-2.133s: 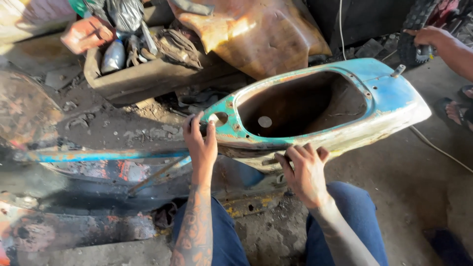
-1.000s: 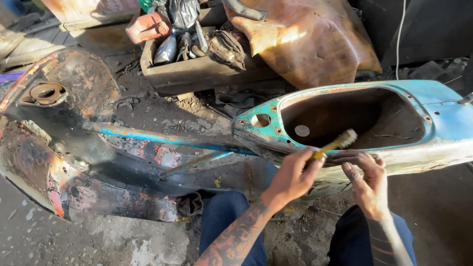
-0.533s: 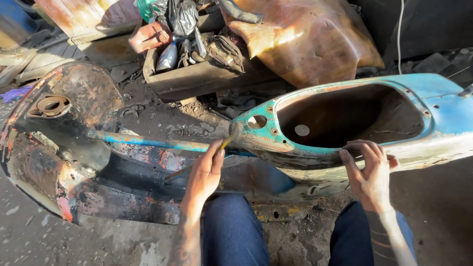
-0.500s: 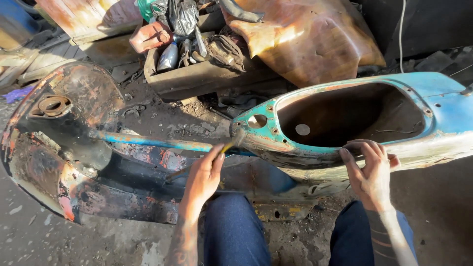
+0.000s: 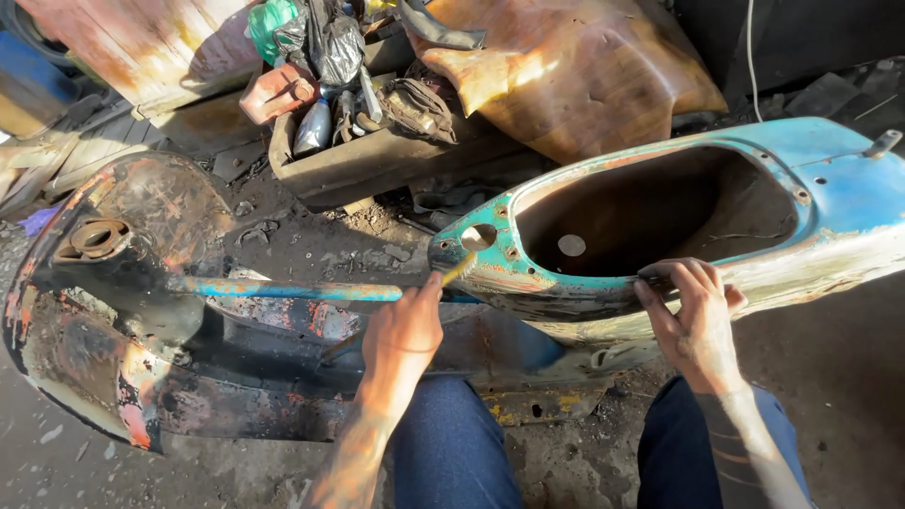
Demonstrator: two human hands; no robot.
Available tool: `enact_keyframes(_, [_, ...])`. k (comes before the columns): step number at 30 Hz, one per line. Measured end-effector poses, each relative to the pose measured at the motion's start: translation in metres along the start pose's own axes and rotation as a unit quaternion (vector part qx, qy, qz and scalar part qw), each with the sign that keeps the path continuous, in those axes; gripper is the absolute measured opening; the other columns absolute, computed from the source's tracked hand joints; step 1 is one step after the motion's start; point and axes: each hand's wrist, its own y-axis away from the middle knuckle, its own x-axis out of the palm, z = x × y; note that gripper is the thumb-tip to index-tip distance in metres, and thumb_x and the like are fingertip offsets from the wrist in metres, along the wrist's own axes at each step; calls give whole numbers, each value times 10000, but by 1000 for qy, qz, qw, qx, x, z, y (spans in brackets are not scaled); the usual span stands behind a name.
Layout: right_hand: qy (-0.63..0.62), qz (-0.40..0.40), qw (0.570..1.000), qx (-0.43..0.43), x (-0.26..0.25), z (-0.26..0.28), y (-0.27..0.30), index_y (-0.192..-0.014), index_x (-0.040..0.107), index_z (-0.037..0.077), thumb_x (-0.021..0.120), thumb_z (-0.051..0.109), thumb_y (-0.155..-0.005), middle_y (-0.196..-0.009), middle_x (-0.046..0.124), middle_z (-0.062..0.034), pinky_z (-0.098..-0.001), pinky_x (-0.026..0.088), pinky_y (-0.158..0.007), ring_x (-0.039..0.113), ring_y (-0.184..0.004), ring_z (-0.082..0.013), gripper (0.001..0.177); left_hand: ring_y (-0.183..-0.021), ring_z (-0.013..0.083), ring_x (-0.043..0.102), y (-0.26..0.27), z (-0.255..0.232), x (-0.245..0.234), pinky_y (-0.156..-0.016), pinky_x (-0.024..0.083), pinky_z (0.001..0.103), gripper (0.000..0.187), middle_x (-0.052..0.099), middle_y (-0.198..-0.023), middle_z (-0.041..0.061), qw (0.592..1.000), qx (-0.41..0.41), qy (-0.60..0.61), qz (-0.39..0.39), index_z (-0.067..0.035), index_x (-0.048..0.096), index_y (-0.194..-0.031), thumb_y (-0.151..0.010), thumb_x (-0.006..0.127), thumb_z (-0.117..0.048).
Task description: The person uses a wire brush to scrub the edges and interior of a blue vehicle body panel, removing rust and old paint. The person holds the panel steady with one hand while scrubbing with the other.
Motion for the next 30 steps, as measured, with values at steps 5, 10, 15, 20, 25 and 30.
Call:
enact_keyframes(5, [5,-12,1000,-4,5,-3,-1,-1070,731,150,650,298,-969,-1140,706,-4,-435,284,-985,555,-1191,-250,197,-509,374,698,0,-18,3,-390,526,523,408,697,-712,124,1000,-8,-15,2,-127,615,-1396,-1005,498,-141])
enact_keyframes(10, [9,-8,1000,3,6,-5,1,-1071,735,174,647,317,-960,-1161,704,10,-452,270,-966,549,-1204,-241,201,-580,388,738,-11,-26,-9,-434,560,546,218,736,-713,160,997,-52,47,22,-139,591,-1232,-1057,461,-128])
enact_keyframes(15, [-2,0,1000,4,1,0,1,-1075,727,149,631,326,-973,-1147,697,-13,-447,273,-961,538,-1214,-255,225,-512,367,721,-3,-43,-10,-370,538,542,401,733,-671,131,997,-2,47,61,-92,608,-1413,-1034,504,-171])
enact_keyframes(20, [-33,-25,999,-10,10,-15,4,-1135,704,179,731,358,-969,-1078,655,-43,-460,329,-990,568,-1217,-283,246,-920,456,757,-19,-50,-50,-786,607,626,410,757,-1002,216,980,-83,79,163,-132,559,-1426,-1058,406,-228])
enact_keyframes(25, [-51,-25,998,0,15,-18,5,-1141,700,170,720,364,-964,-1090,652,-34,-460,319,-982,567,-1225,-266,264,-936,435,759,-11,-58,-39,-818,607,609,428,760,-1051,176,973,-45,79,212,-220,563,-1445,-1058,400,-304])
enact_keyframes(30, [-32,-29,999,2,10,-12,3,-1141,684,199,714,410,-967,-1073,633,-6,-453,303,-976,552,-1227,-248,276,-994,450,746,-22,-52,-60,-864,592,629,420,749,-1089,254,975,-92,100,175,-90,545,-1455,-1075,397,-192])
